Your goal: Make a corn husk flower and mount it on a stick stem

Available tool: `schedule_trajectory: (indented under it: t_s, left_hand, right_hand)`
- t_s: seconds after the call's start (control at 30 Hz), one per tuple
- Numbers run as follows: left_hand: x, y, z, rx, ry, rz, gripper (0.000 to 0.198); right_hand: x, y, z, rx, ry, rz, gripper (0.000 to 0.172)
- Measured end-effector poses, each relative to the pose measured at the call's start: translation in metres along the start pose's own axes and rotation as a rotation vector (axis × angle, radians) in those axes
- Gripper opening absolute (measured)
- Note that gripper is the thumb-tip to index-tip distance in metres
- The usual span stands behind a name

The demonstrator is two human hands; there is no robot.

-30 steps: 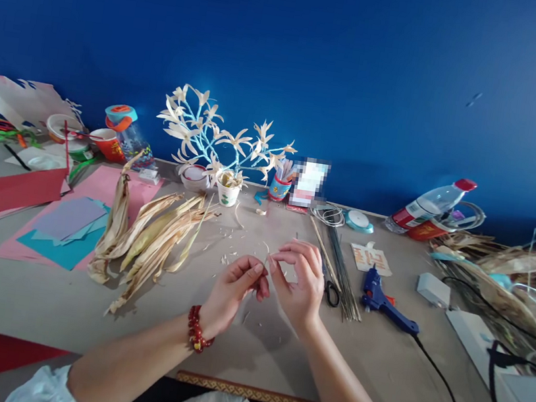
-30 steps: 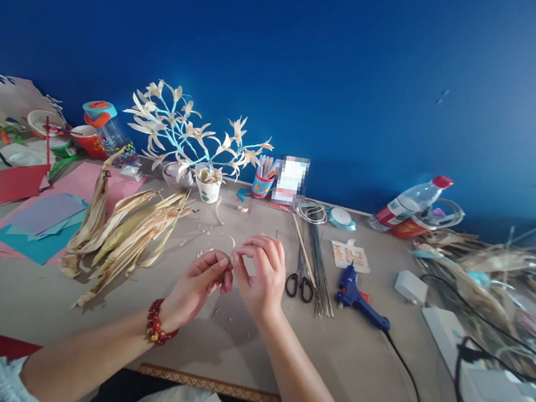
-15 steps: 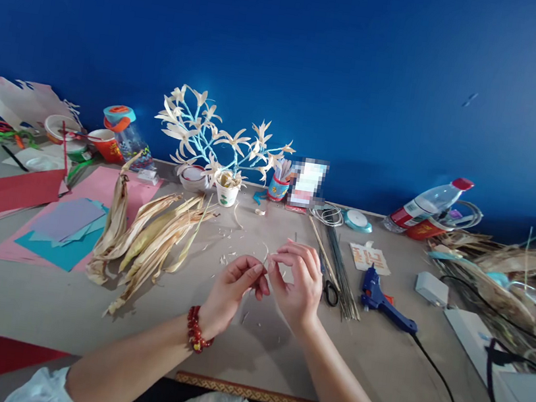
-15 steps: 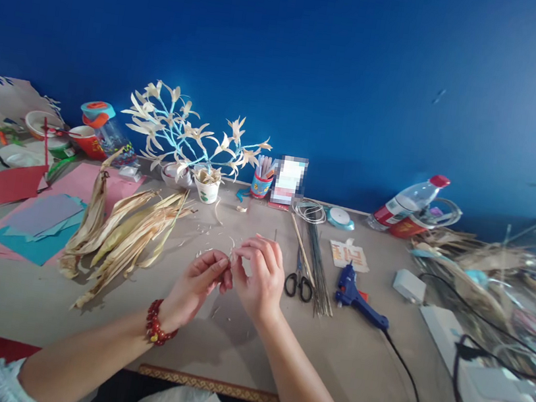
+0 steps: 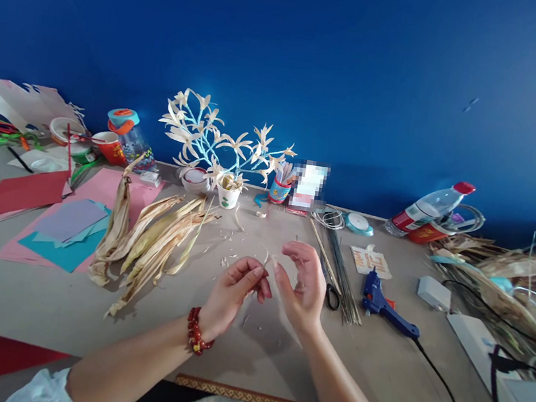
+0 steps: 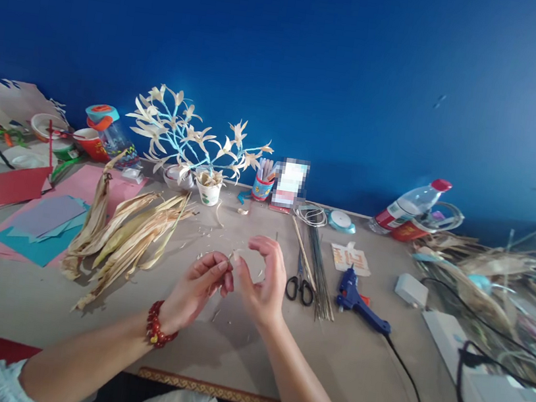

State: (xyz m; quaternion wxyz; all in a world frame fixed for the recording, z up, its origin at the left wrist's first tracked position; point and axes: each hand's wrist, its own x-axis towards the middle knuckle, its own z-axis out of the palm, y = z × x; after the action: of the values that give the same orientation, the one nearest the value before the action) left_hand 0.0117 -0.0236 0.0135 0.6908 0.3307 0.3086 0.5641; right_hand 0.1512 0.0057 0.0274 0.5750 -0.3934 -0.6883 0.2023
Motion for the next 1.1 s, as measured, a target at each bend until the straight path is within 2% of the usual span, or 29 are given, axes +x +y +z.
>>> schedule_trajectory:
  t_s: [0.13,0.2,0.3,0.43,0.53,0.8,1.1]
  left_hand:
    - [0.000,0.000,0.001,-0.017,0.005,0.022,0.025]
    - [0.000,-0.001,0.000,-0.024,-0.011,0.040,0.023]
    - [0.000,-0.002,-0.001,-0.016,-0.026,0.082,0.022]
    - [0.000,-0.004,-0.002,0.018,-0.042,0.146,0.022]
    - [0.000,-0.003,0.000,0.062,-0.053,0.189,0.022]
    - [-0.001,-0.003,0.003,0.097,-0.077,0.206,0.021]
    - [-0.004,-0.003,0.002,0.217,-0.053,0.296,0.018]
  right_hand:
    - [-0.006,0.001,0.004,0.297,0.006,0.253,0.026]
    - [-0.007,-0.001,0.004,0.343,0.007,0.275,0.021]
    - [-0.008,-0.004,-0.001,0.267,0.037,0.124,0.013]
    - [-0.010,-0.007,-0.010,0.079,0.042,-0.137,0.024]
    - [-0.010,-0.009,-0.013,-0.021,0.030,-0.231,0.028]
    - [-0.006,-0.010,-0.017,-0.114,-0.028,-0.275,0.026]
    - [-0.005,-0.011,-0.018,-0.087,-0.051,-0.261,0.024]
